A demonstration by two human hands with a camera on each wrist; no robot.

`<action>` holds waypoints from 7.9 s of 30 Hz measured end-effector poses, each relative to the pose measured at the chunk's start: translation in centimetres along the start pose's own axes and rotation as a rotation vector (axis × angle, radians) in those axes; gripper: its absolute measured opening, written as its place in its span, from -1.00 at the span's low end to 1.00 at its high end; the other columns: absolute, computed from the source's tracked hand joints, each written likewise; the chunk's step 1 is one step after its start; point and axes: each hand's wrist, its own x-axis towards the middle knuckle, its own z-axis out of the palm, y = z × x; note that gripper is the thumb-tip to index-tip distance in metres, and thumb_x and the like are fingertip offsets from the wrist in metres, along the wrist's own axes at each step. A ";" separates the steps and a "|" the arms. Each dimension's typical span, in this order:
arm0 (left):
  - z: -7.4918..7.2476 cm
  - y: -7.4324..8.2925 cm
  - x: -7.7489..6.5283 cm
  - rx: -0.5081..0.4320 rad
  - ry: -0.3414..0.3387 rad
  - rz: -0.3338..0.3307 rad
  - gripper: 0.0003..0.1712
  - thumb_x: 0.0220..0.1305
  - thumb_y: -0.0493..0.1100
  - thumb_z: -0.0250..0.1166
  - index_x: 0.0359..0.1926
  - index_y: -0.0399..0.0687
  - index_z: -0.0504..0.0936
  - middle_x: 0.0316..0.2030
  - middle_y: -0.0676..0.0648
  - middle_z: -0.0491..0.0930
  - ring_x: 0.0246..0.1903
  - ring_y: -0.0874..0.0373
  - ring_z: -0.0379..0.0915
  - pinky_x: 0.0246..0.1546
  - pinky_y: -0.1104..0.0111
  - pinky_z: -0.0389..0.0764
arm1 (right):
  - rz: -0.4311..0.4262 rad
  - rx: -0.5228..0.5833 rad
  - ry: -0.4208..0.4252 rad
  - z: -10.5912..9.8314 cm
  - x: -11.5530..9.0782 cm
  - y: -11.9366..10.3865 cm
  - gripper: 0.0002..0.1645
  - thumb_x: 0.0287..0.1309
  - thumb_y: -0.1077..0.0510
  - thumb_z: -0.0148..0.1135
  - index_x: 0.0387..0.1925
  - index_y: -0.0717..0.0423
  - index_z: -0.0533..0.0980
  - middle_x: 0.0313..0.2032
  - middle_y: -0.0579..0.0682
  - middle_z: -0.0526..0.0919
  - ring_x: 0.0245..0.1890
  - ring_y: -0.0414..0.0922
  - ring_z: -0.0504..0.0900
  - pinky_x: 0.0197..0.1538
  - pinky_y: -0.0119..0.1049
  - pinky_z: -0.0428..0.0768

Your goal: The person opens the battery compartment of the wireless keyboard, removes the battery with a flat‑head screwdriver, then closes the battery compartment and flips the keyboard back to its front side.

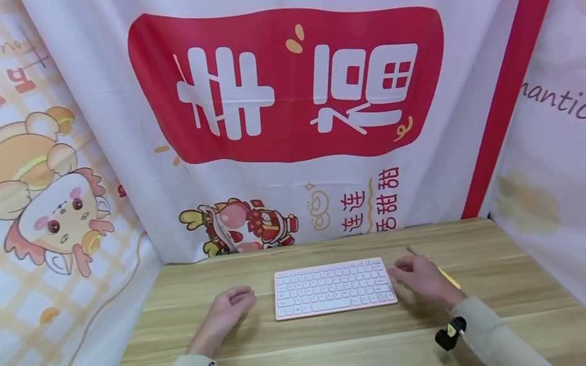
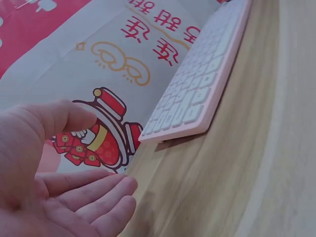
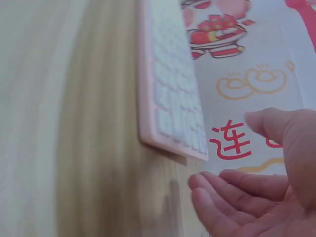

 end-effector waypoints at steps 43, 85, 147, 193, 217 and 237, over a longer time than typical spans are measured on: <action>7.1 2.7 4.6 0.278 0.079 -0.004 -0.73 0.23 -0.15 0.51 -0.25 -0.21 0.61 -0.32 -0.12 0.61 -0.33 0.06 0.49 -0.37 0.35 0.48 | 0.284 0.154 -0.124 1.3 3.8 -0.7 -0.66 0.23 -0.06 0.52 -0.44 0.12 0.71 -0.56 -0.10 0.59 -0.48 -0.13 0.49 -0.31 -0.33 0.39; 21.7 8.0 -0.1 1.109 -0.042 0.828 0.31 0.13 -0.05 0.55 0.68 -0.26 -0.09 0.70 -0.24 -0.11 0.68 -0.11 -0.07 0.60 -0.01 0.23 | 0.210 0.396 -0.079 0.4 -0.2 -4.0 -0.46 0.24 -0.16 0.50 -0.04 0.23 0.68 -0.18 0.04 0.79 -0.21 -0.13 0.72 0.13 0.00 0.71; 7.0 8.3 1.1 -0.981 0.084 0.240 -0.27 0.48 -0.35 0.12 0.59 -0.17 0.16 0.37 -0.14 0.47 0.27 0.14 0.55 0.29 0.26 0.62 | 0.122 0.819 -0.128 4.1 0.1 -5.2 -0.55 0.48 0.16 0.27 0.15 0.49 0.52 -0.20 0.00 0.74 -0.20 -0.21 0.71 -0.05 -0.31 0.72; 6.6 1.1 1.1 0.486 0.205 0.179 -0.60 0.27 -0.05 0.53 -0.65 -0.04 0.65 -0.72 0.06 0.50 -0.65 0.18 0.37 -0.56 0.37 0.35 | 0.014 -0.059 0.093 3.8 1.6 -1.8 -0.73 0.21 0.13 0.51 -0.57 0.13 0.72 -0.63 -0.12 0.62 -0.53 -0.17 0.50 -0.44 -0.36 0.44; 3.8 0.5 4.0 0.368 0.116 0.281 -0.50 0.31 -0.20 0.49 0.20 -0.34 0.63 -0.02 -0.20 0.72 0.01 -0.05 0.67 0.16 0.03 0.68 | -0.425 -0.375 -0.003 0.9 4.0 -3.9 -0.70 0.18 0.18 0.53 -0.48 0.15 0.52 -0.44 -0.11 0.57 -0.36 -0.18 0.53 -0.26 -0.28 0.53; 5.6 0.1 5.9 0.410 0.018 0.345 -0.77 0.31 -0.18 0.50 -0.03 -0.09 0.80 0.02 -0.11 0.72 -0.04 0.06 0.58 0.13 0.03 0.63 | -0.630 -0.513 -0.167 3.2 6.0 -4.3 -0.81 0.18 0.39 0.39 -0.40 0.04 0.70 -0.43 -0.17 0.68 -0.41 -0.30 0.53 -0.29 -0.42 0.55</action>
